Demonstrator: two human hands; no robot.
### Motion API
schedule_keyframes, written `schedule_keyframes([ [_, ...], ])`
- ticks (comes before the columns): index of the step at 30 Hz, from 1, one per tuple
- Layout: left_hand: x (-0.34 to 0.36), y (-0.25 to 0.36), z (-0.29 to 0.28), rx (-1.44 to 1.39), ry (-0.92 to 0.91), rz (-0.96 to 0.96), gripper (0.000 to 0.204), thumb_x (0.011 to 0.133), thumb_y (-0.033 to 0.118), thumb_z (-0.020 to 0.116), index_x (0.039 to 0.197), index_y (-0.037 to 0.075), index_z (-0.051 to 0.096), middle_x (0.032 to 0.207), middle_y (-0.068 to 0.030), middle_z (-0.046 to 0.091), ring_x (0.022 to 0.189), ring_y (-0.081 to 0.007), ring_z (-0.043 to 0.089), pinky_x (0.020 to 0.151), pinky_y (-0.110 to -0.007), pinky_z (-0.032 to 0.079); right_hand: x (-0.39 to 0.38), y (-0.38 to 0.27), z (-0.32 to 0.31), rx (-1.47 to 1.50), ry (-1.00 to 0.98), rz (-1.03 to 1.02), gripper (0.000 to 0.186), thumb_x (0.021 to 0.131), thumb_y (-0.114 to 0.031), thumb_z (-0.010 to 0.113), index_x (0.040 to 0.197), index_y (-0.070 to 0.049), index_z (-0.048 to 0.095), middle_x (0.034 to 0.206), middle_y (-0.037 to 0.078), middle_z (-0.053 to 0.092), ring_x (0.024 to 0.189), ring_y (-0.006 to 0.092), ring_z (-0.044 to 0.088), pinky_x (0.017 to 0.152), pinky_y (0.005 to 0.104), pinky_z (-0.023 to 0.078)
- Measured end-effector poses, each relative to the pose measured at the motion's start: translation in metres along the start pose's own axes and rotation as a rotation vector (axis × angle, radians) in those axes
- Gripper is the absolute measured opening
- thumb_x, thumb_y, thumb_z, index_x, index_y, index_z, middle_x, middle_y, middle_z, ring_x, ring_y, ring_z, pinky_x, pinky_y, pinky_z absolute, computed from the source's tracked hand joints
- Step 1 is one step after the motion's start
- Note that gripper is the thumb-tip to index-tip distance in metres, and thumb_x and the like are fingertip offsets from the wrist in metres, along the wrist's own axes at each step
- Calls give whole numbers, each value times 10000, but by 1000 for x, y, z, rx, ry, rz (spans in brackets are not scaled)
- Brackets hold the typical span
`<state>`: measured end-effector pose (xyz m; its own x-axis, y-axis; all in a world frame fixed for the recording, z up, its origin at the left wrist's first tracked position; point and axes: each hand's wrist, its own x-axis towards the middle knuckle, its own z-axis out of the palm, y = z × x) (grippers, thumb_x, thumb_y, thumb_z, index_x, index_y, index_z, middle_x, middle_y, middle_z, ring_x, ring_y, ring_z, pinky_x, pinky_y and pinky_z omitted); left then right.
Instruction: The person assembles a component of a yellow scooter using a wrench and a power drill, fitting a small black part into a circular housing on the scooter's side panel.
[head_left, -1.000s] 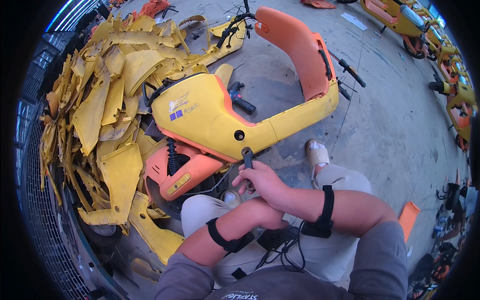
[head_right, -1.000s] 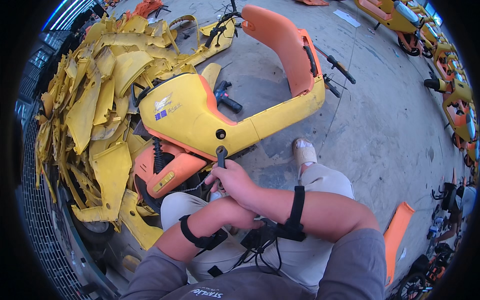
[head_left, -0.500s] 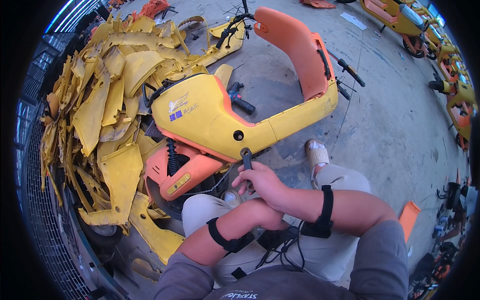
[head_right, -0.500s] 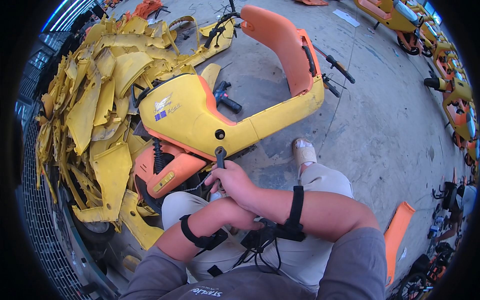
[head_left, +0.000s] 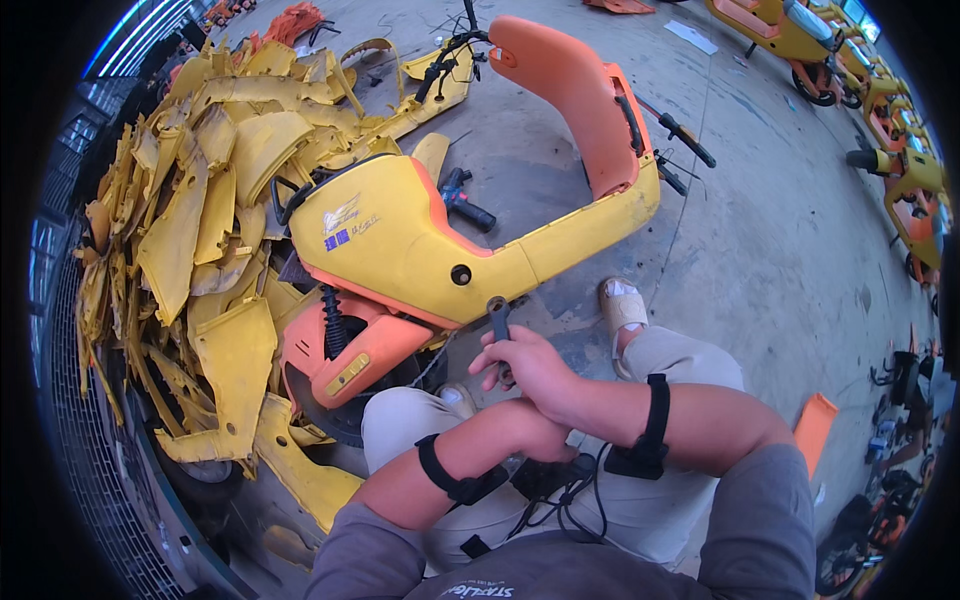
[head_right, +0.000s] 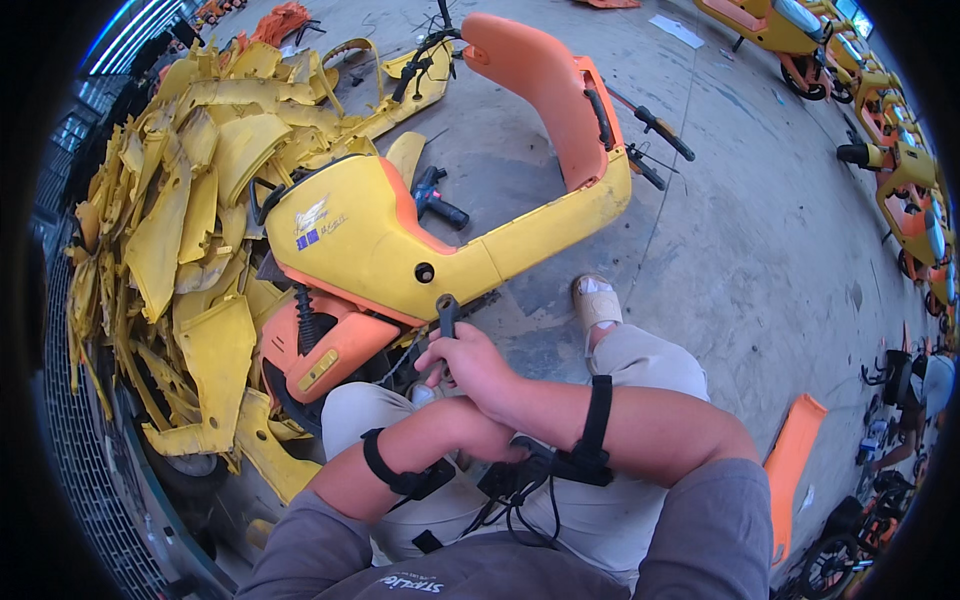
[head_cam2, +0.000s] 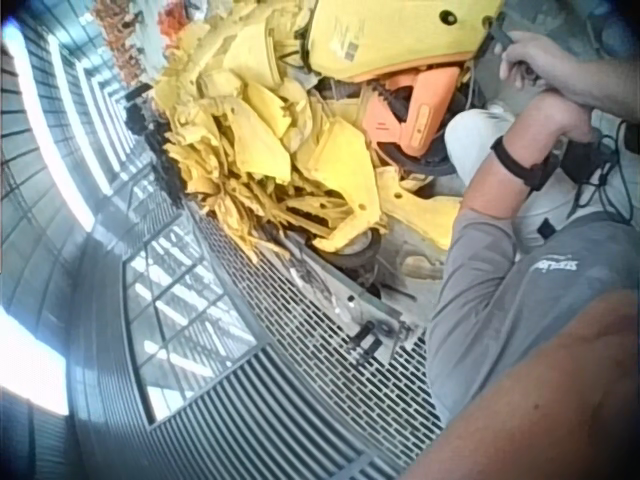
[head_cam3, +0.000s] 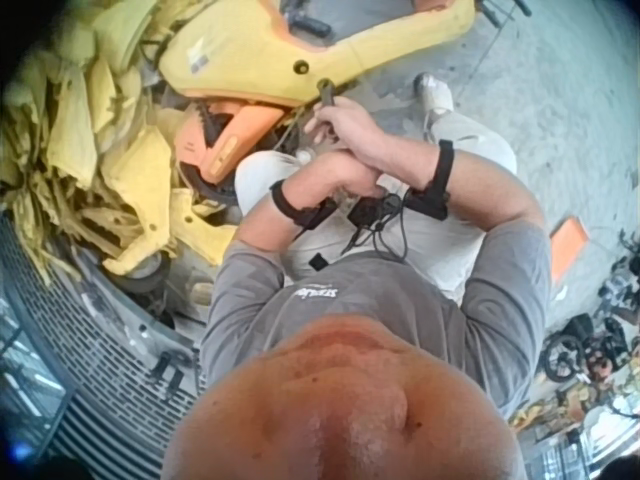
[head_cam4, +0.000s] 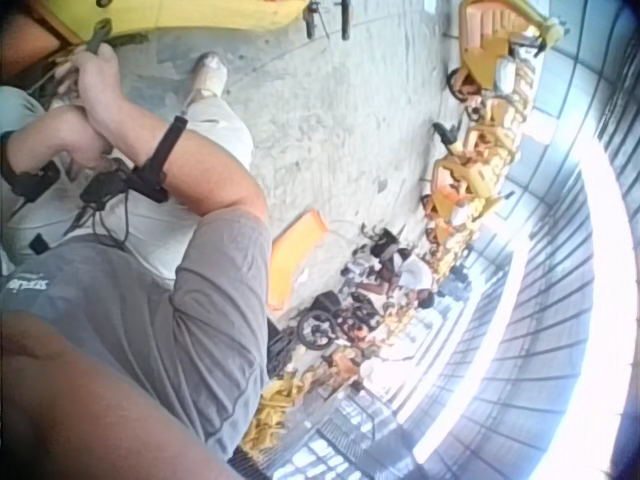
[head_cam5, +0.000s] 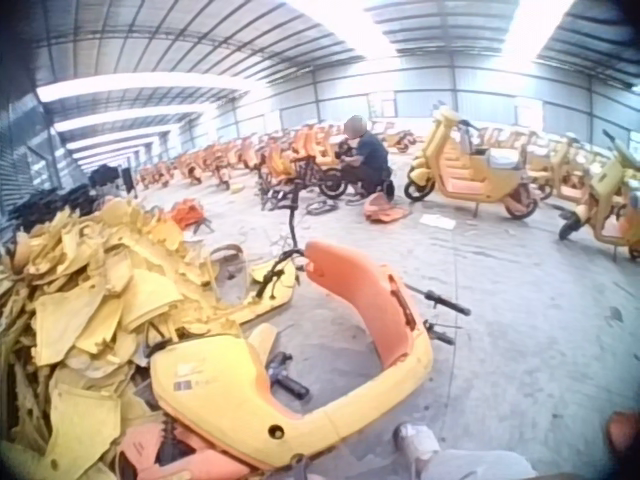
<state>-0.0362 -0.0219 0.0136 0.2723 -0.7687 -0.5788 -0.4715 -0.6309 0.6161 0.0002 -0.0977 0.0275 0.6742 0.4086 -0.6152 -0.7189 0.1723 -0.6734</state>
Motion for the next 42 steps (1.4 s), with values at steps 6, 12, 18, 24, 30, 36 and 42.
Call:
schedule_keyframes([
  [6, 2, 11, -18, -22, -71, -55, 565, 871, 456, 590, 1260, 47, 585, 1207, -185, 631, 1099, -354, 598, 1006, -412, 443, -1, -1, -12, 58, 25, -30, 238, 888, -160, 529, 1104, -65, 503, 937, 98, 704, 703, 143, 622, 665, 281, 427],
  [12, 11, 0, -2, -15, -22, 19, 594, 882, 480, 561, 1311, 69, 556, 1277, -181, 594, 1176, -346, 556, 1056, -422, 398, -7, -3, -10, 86, 54, -43, 236, 888, -157, 533, 1106, -68, 505, 928, 99, 702, 694, 142, 617, 658, 271, 421],
  [18, 30, -21, 27, 47, -21, -9, 558, 932, 440, 509, 1356, 78, 516, 1350, -163, 545, 1242, -328, 507, 1095, -421, 352, -8, -5, -7, 126, 21, -53, 231, 893, -151, 533, 1107, -68, 508, 920, 96, 703, 689, 140, 617, 651, 270, 419],
  [24, 28, -21, 23, -221, 115, 44, 478, 917, 340, 516, 1327, 94, 523, 1325, -168, 543, 1233, -328, 506, 1074, -416, 363, -7, -8, -4, 112, 6, -53, 222, 902, -154, 526, 1106, -66, 506, 931, 102, 701, 695, 143, 622, 648, 273, 420],
  [30, 26, -5, 6, -100, 150, -50, 433, 932, 291, 461, 1306, 82, 526, 1330, -168, 524, 1229, -331, 503, 1053, -428, 360, -7, -15, -13, 108, -17, -69, 210, 913, -155, 521, 1099, -60, 503, 950, 115, 701, 715, 154, 634, 638, 271, 434],
  [36, 31, 5, -6, -204, 735, 272, 557, 805, 132, 668, 1319, 10, 491, 1328, -201, 533, 1201, -389, 531, 1045, -444, 404, -6, -33, -36, 172, 60, -177, 248, 946, -170, 505, 1154, -35, 500, 984, 123, 698, 748, 169, 650, 642, 271, 459],
  [42, 21, 18, -17, -87, 535, 104, 666, 807, 138, 689, 1400, 46, 400, 1434, -252, 372, 1213, -414, 510, 1009, -459, 445, -12, -70, -66, 242, 183, -289, 289, 937, -161, 512, 1187, -16, 502, 979, 108, 704, 745, 152, 644, 665, 272, 453],
])
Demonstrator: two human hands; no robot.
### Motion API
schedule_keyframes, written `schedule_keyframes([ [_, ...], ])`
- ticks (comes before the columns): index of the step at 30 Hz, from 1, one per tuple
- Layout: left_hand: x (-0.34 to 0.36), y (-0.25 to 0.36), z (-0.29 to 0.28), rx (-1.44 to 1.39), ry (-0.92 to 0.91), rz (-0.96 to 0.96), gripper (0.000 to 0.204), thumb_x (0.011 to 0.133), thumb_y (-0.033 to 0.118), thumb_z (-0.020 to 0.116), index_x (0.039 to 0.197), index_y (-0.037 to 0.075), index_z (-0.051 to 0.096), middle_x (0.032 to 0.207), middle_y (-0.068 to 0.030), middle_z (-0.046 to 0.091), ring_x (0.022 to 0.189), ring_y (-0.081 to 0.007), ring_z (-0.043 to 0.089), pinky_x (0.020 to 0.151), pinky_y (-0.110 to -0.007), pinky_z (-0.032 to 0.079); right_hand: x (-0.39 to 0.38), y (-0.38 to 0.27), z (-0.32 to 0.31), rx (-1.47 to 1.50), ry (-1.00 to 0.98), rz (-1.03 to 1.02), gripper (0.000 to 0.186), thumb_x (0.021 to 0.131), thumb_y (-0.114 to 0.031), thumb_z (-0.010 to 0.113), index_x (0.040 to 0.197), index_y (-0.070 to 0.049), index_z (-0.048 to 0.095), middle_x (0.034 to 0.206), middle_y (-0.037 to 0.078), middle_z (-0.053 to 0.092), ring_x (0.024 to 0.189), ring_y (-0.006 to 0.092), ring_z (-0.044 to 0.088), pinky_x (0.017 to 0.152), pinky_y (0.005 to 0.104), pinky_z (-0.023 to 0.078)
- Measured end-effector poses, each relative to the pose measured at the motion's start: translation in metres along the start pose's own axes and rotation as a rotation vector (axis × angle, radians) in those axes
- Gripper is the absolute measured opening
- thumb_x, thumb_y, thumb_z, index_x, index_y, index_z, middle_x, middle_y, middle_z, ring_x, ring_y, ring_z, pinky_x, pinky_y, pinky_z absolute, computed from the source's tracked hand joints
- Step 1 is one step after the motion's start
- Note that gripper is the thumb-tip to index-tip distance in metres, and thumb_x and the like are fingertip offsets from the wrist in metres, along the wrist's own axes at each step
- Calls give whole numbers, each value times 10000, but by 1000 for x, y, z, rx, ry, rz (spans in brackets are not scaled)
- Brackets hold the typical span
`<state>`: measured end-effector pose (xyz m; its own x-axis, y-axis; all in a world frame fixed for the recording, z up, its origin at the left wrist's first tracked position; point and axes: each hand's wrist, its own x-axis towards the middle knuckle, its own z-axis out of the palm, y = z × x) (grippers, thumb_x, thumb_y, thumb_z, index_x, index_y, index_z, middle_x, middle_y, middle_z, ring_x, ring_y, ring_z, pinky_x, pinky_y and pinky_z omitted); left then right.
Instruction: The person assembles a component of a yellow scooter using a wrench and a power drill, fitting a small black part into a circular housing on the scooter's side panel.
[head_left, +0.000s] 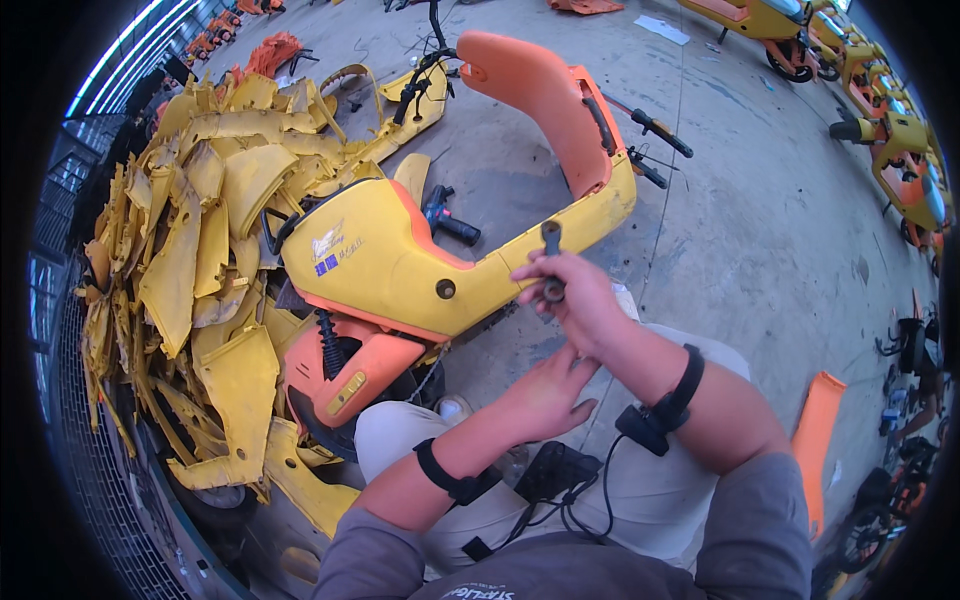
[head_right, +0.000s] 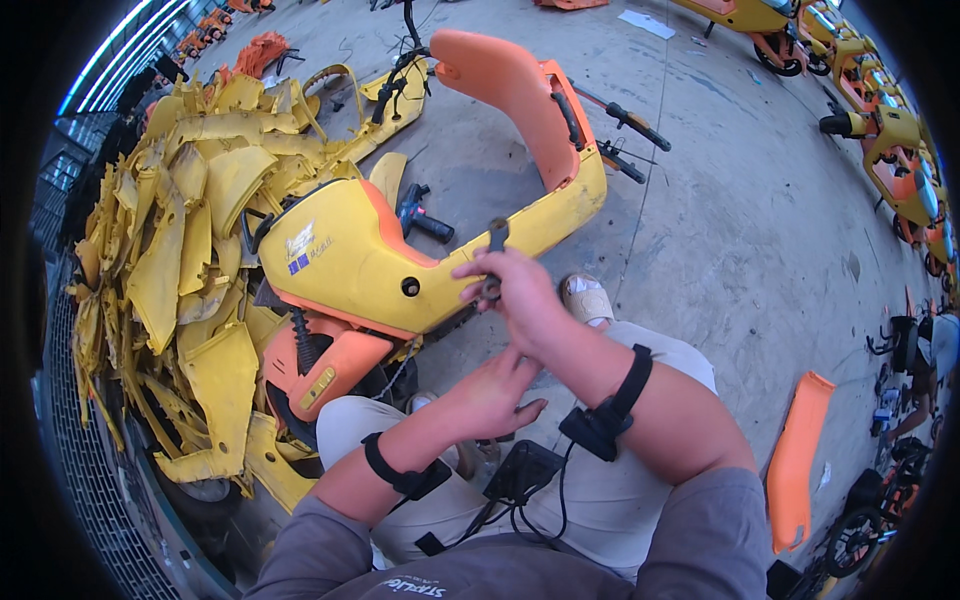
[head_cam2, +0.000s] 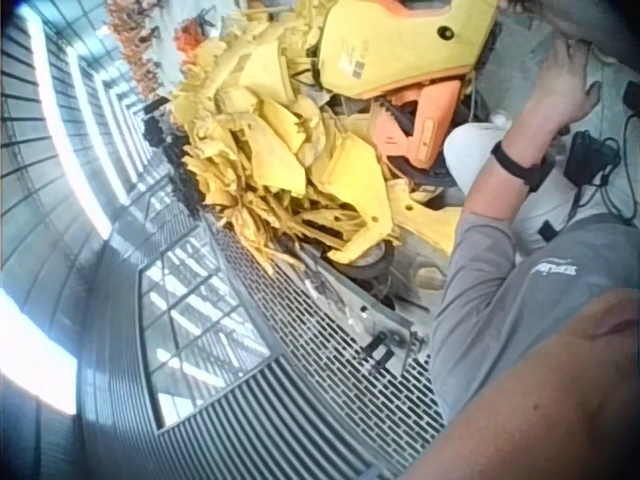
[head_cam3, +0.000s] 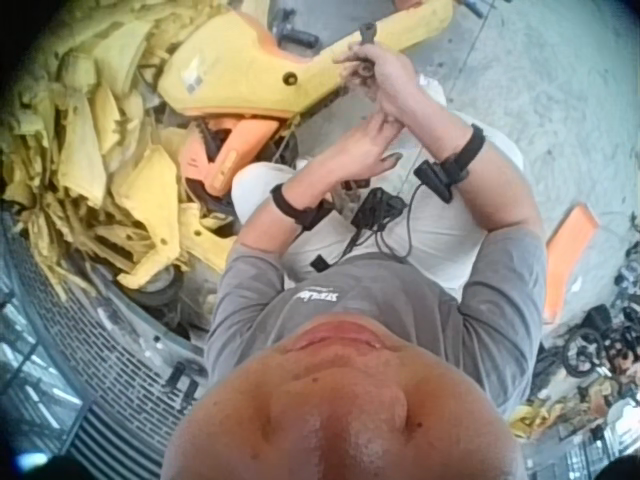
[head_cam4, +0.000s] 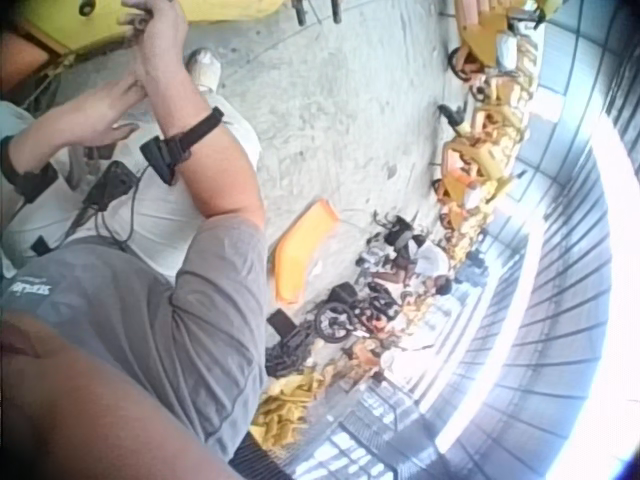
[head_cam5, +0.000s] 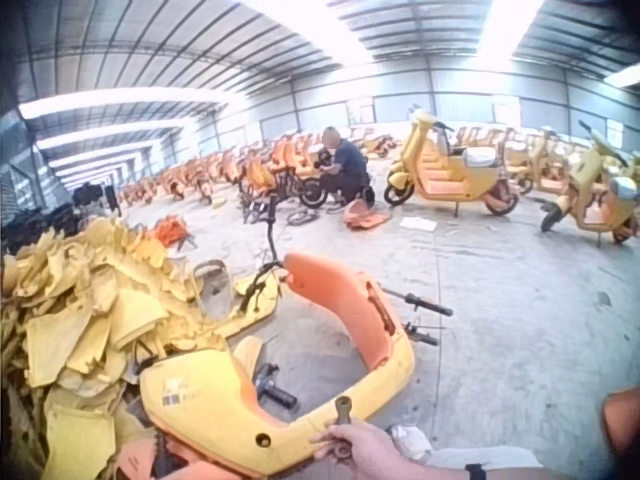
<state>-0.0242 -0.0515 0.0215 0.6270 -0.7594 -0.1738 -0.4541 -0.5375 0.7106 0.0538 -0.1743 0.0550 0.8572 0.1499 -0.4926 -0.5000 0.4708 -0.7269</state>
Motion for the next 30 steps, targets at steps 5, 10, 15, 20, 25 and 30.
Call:
schedule_keyframes([
  [5, 1, 4, -12, -79, 157, 115, 703, 802, 106, 687, 1429, 76, 370, 1514, -247, 220, 1245, -407, 491, 1012, -455, 457, 19, -33, -28, 163, 88, -163, 265, 936, -165, 516, 1156, -20, 533, 1000, 90, 710, 767, 153, 642, 661, 262, 454],
  [10, 1, 7, -12, -62, 193, 214, 672, 800, 91, 676, 1414, 86, 404, 1546, -254, 164, 1290, -391, 469, 1021, -447, 464, 23, -32, -34, 210, 113, -144, 244, 939, -164, 518, 1139, -27, 546, 996, 87, 714, 769, 152, 642, 670, 266, 465],
  [15, -2, 6, -5, 31, -26, 179, 754, 792, 83, 669, 1478, 162, 365, 1568, -280, 97, 1297, -414, 466, 993, -459, 486, 11, -28, -20, 172, -32, -57, 227, 950, -161, 486, 1144, -45, 496, 1052, 105, 706, 807, 171, 656, 681, 280, 451],
  [20, 1, 9, 11, 59, -9, 65, 834, 797, 78, 666, 1527, 181, 275, 1560, -296, 103, 1312, -426, 443, 1003, -458, 476, 2, -29, -6, 224, -43, -51, 250, 949, -165, 510, 1161, -33, 523, 1027, 105, 713, 779, 164, 653, 659, 260, 469],
  [25, 5, 7, 5, -36, 191, 96, 804, 814, 65, 655, 1520, 134, 277, 1551, -310, 100, 1311, -428, 442, 1002, -444, 470, 11, -47, -11, 203, -29, -144, 243, 946, -159, 510, 1159, -43, 521, 1041, 103, 711, 780, 161, 653, 666, 262, 469],
  [30, 2, 2, -4, 112, 352, 255, 673, 797, 58, 666, 1426, 104, 431, 1543, -309, 107, 1321, -435, 426, 1001, -455, 469, 15, -39, -12, 201, 17, -138, 203, 941, -159, 504, 1118, -59, 506, 1048, 106, 710, 793, 166, 659, 673, 273, 463],
])
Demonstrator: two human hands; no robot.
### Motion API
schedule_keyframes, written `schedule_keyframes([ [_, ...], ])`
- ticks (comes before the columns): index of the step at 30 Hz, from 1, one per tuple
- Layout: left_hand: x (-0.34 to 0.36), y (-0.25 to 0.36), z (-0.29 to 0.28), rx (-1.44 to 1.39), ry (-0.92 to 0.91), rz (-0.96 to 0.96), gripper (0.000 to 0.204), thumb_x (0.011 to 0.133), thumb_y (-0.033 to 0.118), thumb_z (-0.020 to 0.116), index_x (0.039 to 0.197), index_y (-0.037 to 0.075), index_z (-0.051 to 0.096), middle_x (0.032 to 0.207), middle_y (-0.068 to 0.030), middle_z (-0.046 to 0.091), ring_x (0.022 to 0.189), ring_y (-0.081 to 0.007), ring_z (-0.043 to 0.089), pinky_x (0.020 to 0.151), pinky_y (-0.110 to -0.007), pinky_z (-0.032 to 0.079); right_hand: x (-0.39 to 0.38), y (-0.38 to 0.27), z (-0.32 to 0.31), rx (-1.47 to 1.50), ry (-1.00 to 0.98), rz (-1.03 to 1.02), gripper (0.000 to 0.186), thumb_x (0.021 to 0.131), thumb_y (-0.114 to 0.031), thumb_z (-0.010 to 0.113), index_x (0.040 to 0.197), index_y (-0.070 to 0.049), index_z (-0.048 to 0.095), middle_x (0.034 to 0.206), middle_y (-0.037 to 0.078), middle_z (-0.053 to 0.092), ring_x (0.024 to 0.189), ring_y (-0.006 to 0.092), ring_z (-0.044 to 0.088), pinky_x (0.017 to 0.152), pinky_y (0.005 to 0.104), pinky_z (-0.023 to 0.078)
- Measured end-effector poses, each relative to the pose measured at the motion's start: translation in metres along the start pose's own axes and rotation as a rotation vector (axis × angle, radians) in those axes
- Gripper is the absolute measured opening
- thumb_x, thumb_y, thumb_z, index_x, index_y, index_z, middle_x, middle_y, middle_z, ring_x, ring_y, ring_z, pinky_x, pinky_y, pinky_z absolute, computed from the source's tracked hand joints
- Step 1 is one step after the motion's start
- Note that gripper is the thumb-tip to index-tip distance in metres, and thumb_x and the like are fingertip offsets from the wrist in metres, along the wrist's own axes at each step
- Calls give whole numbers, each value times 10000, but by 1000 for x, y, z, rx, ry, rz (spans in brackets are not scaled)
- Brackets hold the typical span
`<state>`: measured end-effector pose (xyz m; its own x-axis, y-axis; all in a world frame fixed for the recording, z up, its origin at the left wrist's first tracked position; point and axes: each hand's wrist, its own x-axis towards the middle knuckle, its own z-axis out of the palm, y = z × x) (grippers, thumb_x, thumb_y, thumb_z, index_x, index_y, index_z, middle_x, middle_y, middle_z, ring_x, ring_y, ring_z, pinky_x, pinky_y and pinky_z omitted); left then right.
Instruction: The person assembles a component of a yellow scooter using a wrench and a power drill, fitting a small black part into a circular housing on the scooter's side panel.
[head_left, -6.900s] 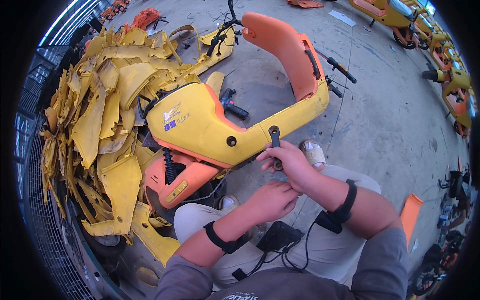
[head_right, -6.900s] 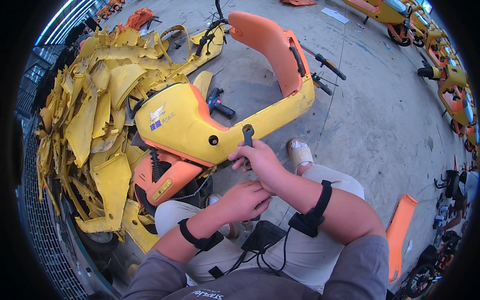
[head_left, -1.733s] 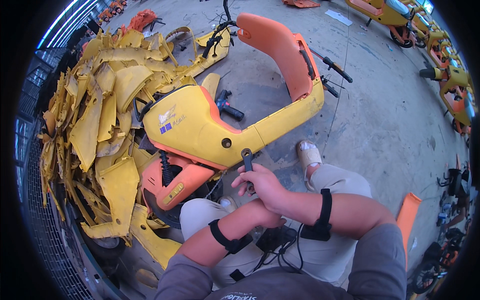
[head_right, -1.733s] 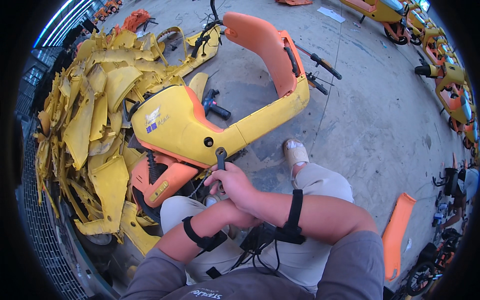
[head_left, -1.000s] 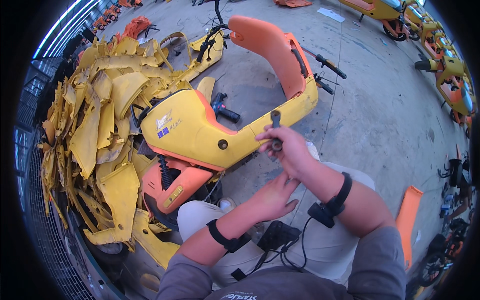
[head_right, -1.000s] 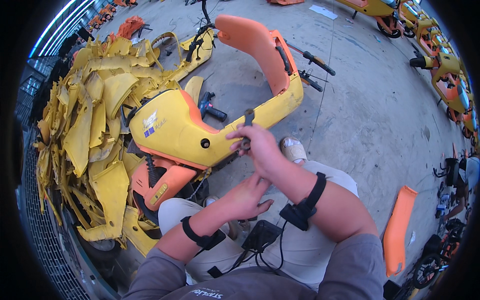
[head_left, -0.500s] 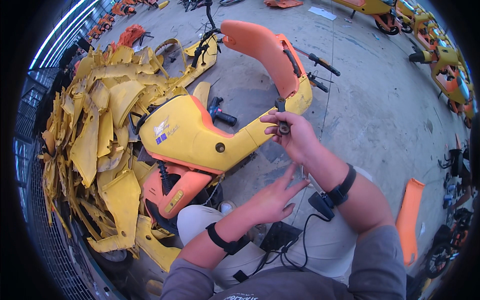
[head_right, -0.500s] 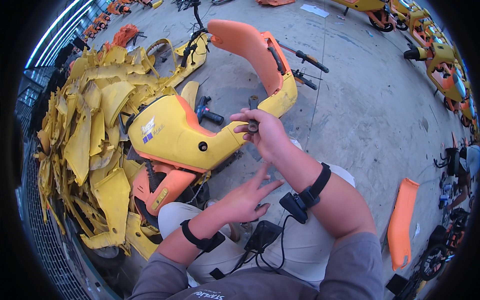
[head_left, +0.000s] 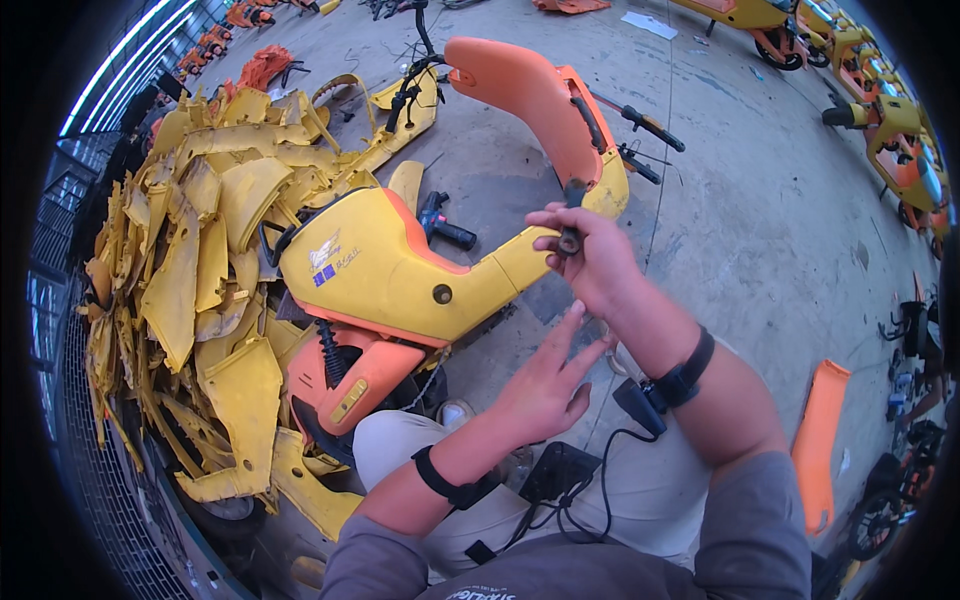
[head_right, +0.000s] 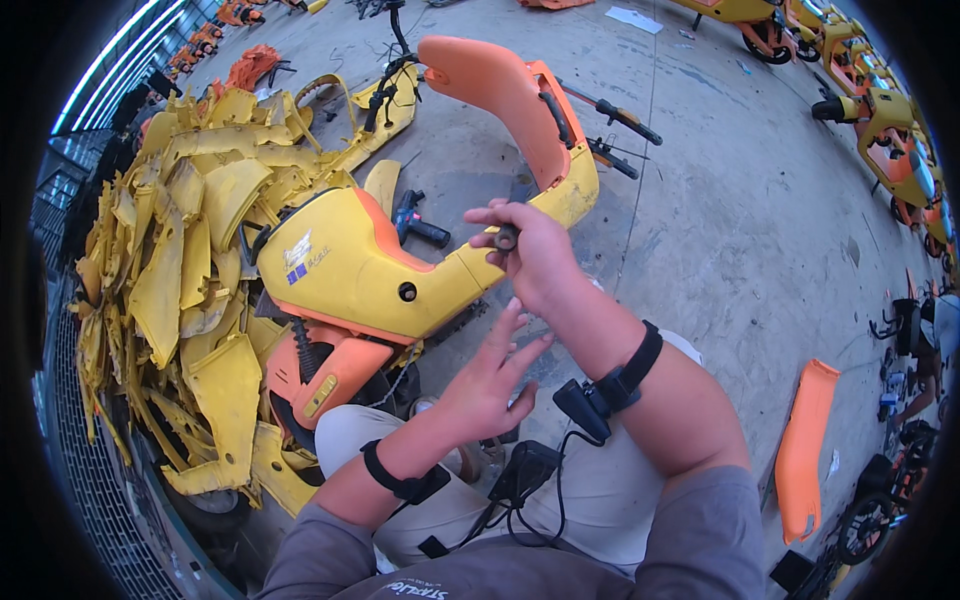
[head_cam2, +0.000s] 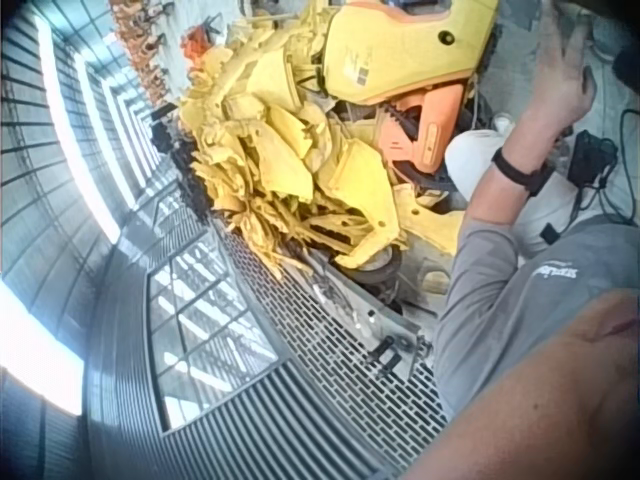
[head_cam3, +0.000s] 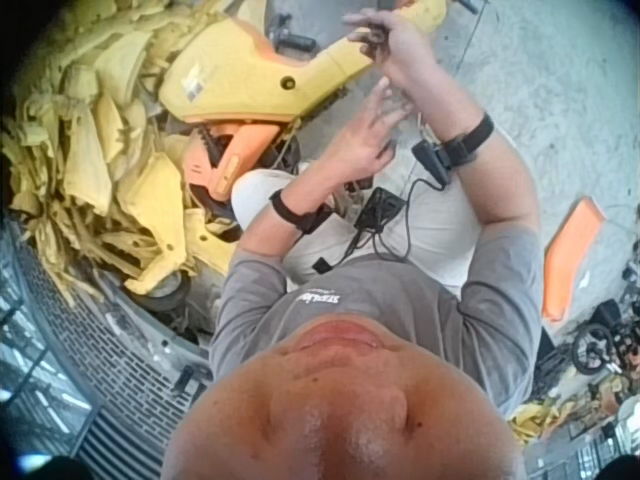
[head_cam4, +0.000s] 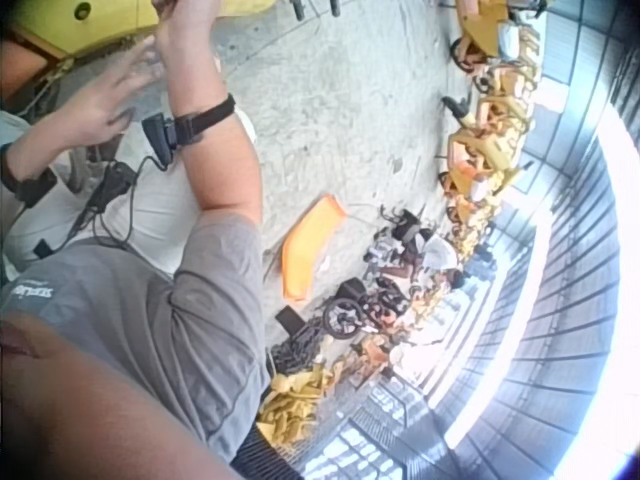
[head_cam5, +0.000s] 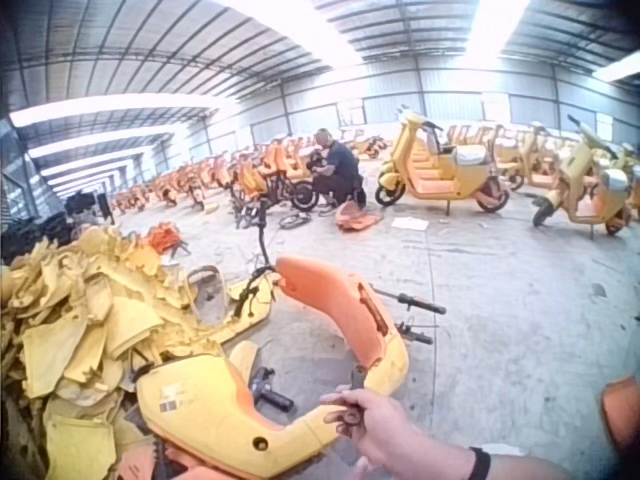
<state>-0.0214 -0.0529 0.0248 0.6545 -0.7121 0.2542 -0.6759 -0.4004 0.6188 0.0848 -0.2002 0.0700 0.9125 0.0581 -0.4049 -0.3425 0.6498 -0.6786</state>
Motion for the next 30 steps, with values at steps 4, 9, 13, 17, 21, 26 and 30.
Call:
schedule_keyframes([
  [4, -1, 6, 9, -24, -142, -98, 666, 775, 63, 680, 1403, 118, 468, 1545, -306, 45, 1335, -421, 416, 1032, -454, 454, -5, 15, 6, -79, -78, 117, 224, 952, -174, 496, 1136, -50, 524, 1042, 97, 710, 804, 144, 653, 664, 263, 461],
  [9, -15, -9, 24, -68, -156, -90, 762, 757, 44, 647, 1465, 198, 411, 1547, -298, -190, 1274, -446, 479, 1078, -458, 431, -12, 25, 15, -157, -128, 148, 235, 957, -178, 479, 1137, -37, 531, 1051, 101, 703, 802, 146, 643, 667, 263, 456],
  [13, -18, -8, 22, -65, -185, -120, 766, 756, 47, 646, 1469, 189, 404, 1543, -294, -226, 1277, -443, 476, 1083, -451, 426, -9, 32, 16, -150, -117, 152, 234, 958, -172, 471, 1136, -32, 526, 1040, 106, 703, 798, 151, 640, 661, 263, 454],
  [17, -19, -7, 22, -56, -188, -140, 749, 770, 56, 635, 1471, 166, 395, 1529, -289, -275, 1279, -443, 473, 1090, -447, 418, -7, 35, 19, -154, -104, 163, 232, 961, -174, 469, 1137, -31, 517, 1035, 110, 702, 795, 156, 640, 654, 265, 451],
  [21, -18, -7, 21, -78, -163, -134, 718, 782, 69, 630, 1459, 155, 407, 1504, -312, -306, 1279, -449, 472, 1095, -449, 414, -5, 37, 21, -140, -103, 165, 232, 961, -177, 468, 1141, -34, 503, 1032, 106, 701, 793, 160, 638, 664, 273, 448],
  [26, -16, 0, 19, -114, -232, -229, 759, 809, 141, 684, 1477, 115, 325, 1511, -363, -143, 1373, -484, 326, 1155, -475, 318, -4, 39, 27, -148, -99, 172, 181, 962, -196, 492, 1082, -61, 503, 1014, 96, 703, 789, 156, 636, 697, 295, 439],
  [30, -9, 6, 20, -187, -243, -295, 810, 803, 161, 701, 1486, 91, 271, 1520, -387, -10, 1380, -507, 296, 1167, -491, 277, 0, 44, 29, -124, -77, 183, 151, 962, -210, 517, 1027, -75, 521, 996, 89, 705, 777, 155, 632, 718, 310, 437],
])
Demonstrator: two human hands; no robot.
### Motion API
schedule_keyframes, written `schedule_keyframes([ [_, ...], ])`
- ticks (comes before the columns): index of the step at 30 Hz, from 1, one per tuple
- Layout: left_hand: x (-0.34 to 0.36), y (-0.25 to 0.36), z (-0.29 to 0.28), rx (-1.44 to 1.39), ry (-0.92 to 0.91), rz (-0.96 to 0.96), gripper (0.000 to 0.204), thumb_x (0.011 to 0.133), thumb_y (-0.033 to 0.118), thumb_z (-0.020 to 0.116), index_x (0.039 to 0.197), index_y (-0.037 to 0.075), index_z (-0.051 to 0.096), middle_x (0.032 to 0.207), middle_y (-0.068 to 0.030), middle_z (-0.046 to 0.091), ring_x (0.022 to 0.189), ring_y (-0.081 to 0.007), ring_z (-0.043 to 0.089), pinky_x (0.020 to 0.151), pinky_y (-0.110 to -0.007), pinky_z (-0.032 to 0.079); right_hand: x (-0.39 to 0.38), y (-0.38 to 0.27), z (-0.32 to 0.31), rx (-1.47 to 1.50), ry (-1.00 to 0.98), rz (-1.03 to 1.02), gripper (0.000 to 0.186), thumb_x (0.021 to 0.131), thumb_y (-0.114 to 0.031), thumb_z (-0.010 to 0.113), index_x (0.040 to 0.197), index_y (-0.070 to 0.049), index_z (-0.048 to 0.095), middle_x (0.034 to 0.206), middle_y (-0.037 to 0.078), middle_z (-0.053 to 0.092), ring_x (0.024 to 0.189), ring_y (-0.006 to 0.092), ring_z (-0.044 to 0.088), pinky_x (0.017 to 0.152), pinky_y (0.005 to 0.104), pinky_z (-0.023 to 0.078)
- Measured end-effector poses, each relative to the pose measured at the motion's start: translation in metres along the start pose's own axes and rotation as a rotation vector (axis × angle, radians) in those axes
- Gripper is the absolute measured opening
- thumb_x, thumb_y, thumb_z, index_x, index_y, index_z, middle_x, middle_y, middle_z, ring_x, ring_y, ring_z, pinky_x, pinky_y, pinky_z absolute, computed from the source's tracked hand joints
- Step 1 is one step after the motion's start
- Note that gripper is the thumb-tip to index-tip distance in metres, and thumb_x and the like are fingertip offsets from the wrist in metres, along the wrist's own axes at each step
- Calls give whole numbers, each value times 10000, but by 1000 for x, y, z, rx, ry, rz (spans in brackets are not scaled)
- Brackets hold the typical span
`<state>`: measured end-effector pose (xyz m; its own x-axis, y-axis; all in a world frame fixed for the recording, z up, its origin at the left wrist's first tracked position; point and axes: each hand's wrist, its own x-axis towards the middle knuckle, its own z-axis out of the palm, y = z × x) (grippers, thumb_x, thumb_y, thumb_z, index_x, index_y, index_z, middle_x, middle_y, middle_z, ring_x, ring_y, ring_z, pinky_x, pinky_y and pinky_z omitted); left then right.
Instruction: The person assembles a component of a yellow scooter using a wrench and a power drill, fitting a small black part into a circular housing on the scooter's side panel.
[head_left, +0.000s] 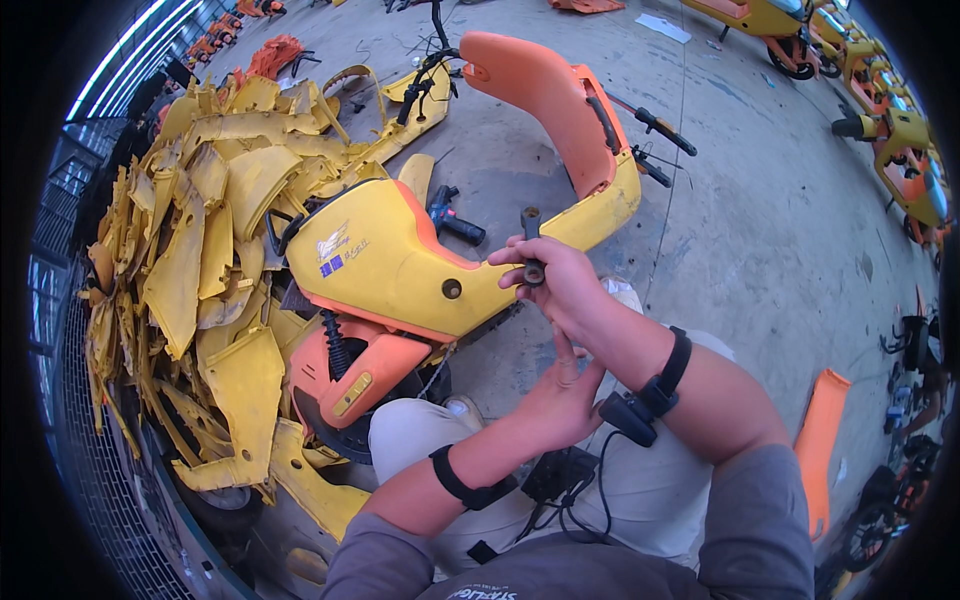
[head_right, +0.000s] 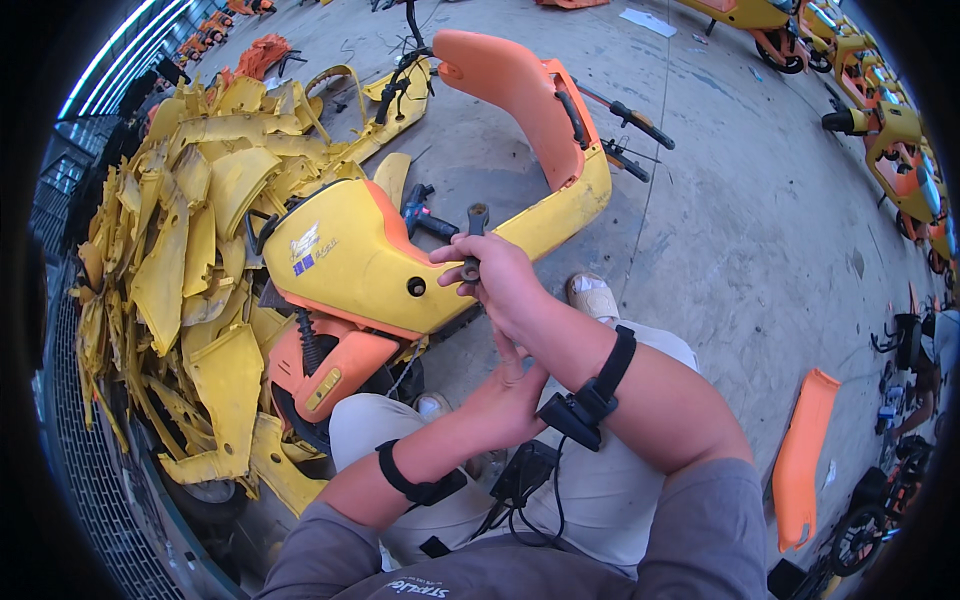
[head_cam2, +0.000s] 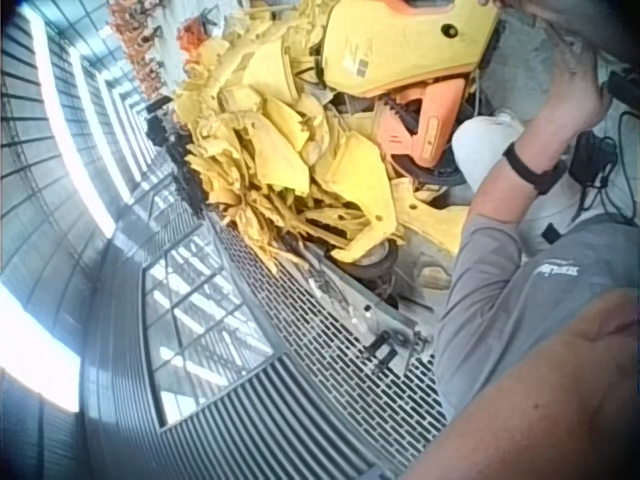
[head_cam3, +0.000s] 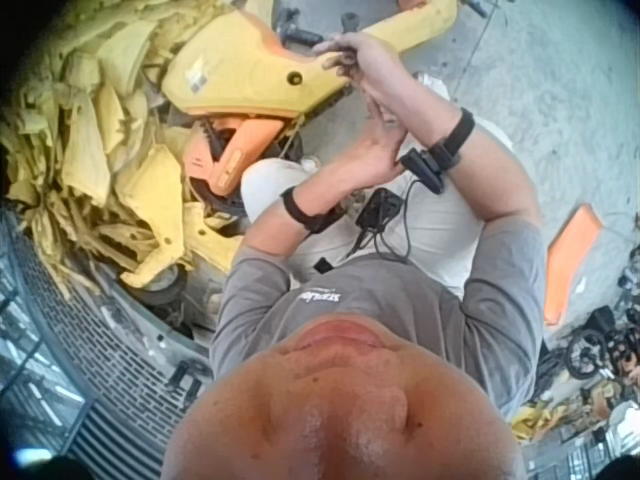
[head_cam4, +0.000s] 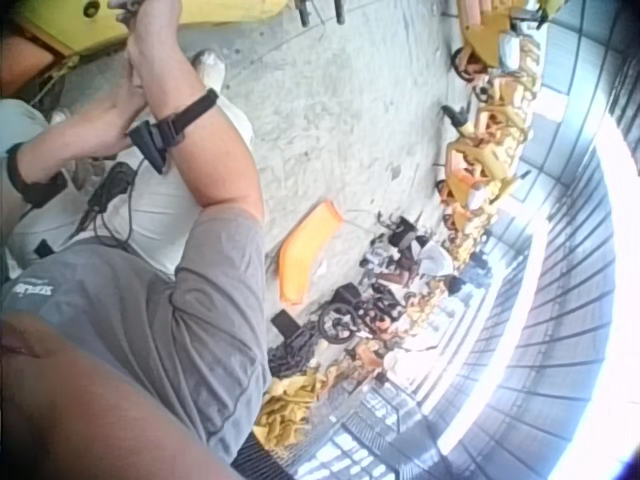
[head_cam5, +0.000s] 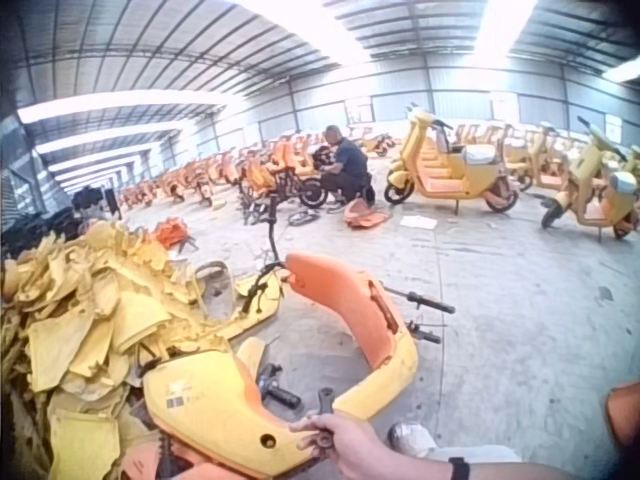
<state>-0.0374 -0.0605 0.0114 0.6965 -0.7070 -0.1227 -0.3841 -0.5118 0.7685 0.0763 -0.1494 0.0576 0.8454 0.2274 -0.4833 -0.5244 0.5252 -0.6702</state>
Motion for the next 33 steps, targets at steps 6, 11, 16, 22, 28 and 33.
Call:
schedule_keyframes([
  [6, 4, 7, -4, -22, -42, -85, 837, 775, 150, 712, 1476, 56, 264, 1501, -363, 178, 1372, -512, 303, 1144, -489, 308, 3, 8, 3, 4, -6, 25, 215, 942, -183, 498, 1108, -47, 520, 995, 96, 708, 779, 161, 633, 679, 290, 423],
  [11, -1, 9, -4, 37, -11, -72, 860, 762, 144, 710, 1477, 41, 243, 1475, -352, 260, 1357, -495, 340, 1131, -475, 329, 4, 16, 7, -14, 11, 13, 206, 947, -203, 508, 1078, -49, 548, 987, 89, 707, 772, 158, 629, 697, 296, 432],
  [16, -2, 3, 3, -55, -65, -98, 878, 756, 142, 716, 1478, 30, 230, 1491, -349, 224, 1358, -500, 332, 1130, -482, 328, 2, 20, 13, -22, 29, 19, 214, 939, -184, 503, 1084, -33, 546, 972, 95, 712, 754, 160, 636, 673, 292, 429],
  [22, -4, -6, -4, 64, 21, -64, 827, 790, 147, 717, 1488, 104, 276, 1496, -397, 36, 1350, -545, 315, 1141, -499, 314, 7, 1, 4, -62, 35, -15, 182, 952, -213, 504, 1045, -57, 521, 997, 79, 711, 784, 146, 637, 701, 293, 444],
  [28, -10, 6, -24, 216, 53, 32, 750, 799, 123, 697, 1469, 115, 360, 1498, -382, 89, 1358, -504, 337, 1116, -476, 357, 3, -10, -13, -29, 67, -19, 200, 950, -213, 508, 1041, -48, 574, 1004, 77, 711, 789, 148, 630, 727, 297, 436],
  [33, -13, 3, -32, 280, 96, 85, 763, 796, 127, 696, 1477, 127, 352, 1518, -352, 115, 1390, -492, 286, 1106, -490, 357, 1, -13, -19, -9, 89, -11, 223, 945, -210, 508, 1019, -36, 626, 1003, 79, 710, 787, 148, 620, 717, 295, 434],
])
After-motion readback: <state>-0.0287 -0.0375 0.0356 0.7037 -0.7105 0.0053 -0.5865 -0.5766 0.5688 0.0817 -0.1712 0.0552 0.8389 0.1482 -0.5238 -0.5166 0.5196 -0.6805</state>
